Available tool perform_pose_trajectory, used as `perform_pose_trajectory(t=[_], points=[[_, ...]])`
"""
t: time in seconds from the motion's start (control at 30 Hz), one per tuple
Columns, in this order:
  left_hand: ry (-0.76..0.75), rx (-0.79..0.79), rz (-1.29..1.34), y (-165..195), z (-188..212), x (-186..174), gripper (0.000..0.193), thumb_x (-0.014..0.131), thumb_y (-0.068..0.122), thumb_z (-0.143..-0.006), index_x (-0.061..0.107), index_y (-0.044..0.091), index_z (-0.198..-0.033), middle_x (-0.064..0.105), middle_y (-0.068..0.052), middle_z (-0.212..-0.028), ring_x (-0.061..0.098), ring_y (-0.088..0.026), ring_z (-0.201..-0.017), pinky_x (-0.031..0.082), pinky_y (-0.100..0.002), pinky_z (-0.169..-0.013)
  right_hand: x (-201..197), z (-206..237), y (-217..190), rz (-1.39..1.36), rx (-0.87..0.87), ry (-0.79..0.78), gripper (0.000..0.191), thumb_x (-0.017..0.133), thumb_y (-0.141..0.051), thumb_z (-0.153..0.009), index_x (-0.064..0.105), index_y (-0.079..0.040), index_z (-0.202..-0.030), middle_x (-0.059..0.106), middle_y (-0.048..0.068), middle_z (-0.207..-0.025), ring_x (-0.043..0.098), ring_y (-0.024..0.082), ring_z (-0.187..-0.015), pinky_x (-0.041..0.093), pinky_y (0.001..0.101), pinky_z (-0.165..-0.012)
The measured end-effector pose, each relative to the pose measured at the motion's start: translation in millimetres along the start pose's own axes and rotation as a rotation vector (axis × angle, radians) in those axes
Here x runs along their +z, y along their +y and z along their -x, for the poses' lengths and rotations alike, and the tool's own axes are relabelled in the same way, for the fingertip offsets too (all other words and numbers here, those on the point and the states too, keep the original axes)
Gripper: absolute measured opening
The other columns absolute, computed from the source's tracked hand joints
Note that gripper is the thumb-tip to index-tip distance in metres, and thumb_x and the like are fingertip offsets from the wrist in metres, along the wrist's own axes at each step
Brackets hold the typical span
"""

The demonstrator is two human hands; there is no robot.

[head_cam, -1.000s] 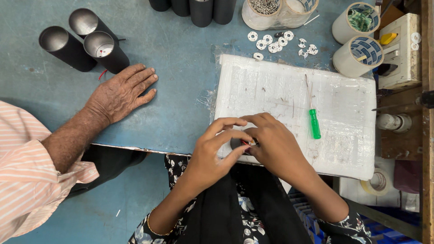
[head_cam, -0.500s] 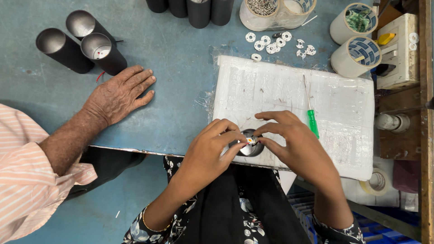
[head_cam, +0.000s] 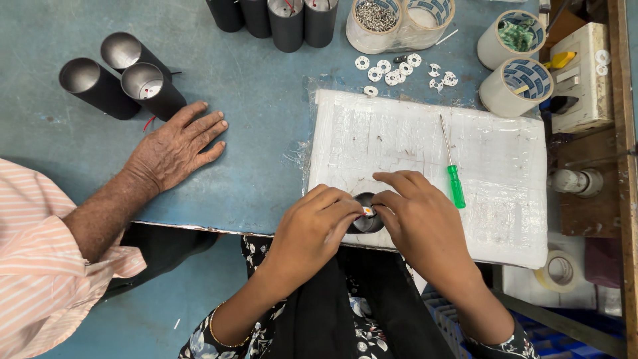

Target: The person assembles small cylindrical lamp fixtures at a factory workbench. They hold a black cylindrical housing, insert an LED module into its base, use a green-handled screwdriver and a powered screwdriver to drive screws securing the module, attach red and black wires to the module terminals, and place completed housings with others on the table.

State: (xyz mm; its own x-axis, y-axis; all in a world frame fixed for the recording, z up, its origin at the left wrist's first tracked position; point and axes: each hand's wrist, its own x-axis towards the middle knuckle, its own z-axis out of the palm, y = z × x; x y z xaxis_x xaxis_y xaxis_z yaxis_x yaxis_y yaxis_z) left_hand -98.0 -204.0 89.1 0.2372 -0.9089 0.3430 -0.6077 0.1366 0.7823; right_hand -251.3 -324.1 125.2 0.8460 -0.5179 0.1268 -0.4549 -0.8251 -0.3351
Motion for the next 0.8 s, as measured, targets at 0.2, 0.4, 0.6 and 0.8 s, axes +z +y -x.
perform_pose_trajectory(t=[0.2, 0.4, 0.6, 0.8], points=[[0.019, 0.036, -0.086, 12, 5, 1, 0.016, 0.071, 0.003, -0.088, 0.072, 0.003, -0.104, 0.071, -0.007, -0.102, 0.067, -0.026, -0.096, 0.055, -0.037, -0.079, -1, 9, 7, -0.212, 0.135, -0.006, 0.010, 0.076, -0.013, -0.080, 0.077, -0.007, -0.088, 0.075, 0.002, -0.116, 0.065, 0.027, -0.107, 0.052, 0.0385, -0.085], [-0.109, 0.121, -0.225, 13, 8, 2, 0.014, 0.070, 0.006, -0.087, 0.067, 0.003, -0.100, 0.068, -0.008, -0.096, 0.066, -0.028, -0.093, 0.054, -0.041, -0.073, 2, 16, 19, -0.435, 0.282, -0.051, 0.012, 0.077, -0.010, -0.080, 0.077, -0.005, -0.091, 0.078, 0.001, -0.116, 0.068, 0.022, -0.092, 0.055, 0.0314, -0.074], [-0.103, 0.122, -0.211, 7, 3, 1, 0.014, 0.069, 0.009, -0.090, 0.064, 0.003, -0.102, 0.068, -0.008, -0.098, 0.067, -0.028, -0.094, 0.055, -0.041, -0.071, 3, 21, 27, -0.615, 0.270, -0.034, 0.011, 0.078, -0.011, -0.082, 0.078, -0.005, -0.091, 0.079, 0.003, -0.113, 0.072, 0.017, -0.100, 0.057, 0.0303, -0.078], [-0.135, 0.143, -0.225, 6, -3, -3, 0.017, 0.067, 0.009, -0.089, 0.065, 0.004, -0.105, 0.068, -0.009, -0.099, 0.067, -0.029, -0.096, 0.055, -0.041, -0.070, 5, 22, 27, -0.623, 0.288, -0.029, 0.013, 0.078, -0.012, -0.082, 0.078, -0.005, -0.092, 0.078, 0.004, -0.113, 0.073, 0.016, -0.098, 0.057, 0.0296, -0.077]])
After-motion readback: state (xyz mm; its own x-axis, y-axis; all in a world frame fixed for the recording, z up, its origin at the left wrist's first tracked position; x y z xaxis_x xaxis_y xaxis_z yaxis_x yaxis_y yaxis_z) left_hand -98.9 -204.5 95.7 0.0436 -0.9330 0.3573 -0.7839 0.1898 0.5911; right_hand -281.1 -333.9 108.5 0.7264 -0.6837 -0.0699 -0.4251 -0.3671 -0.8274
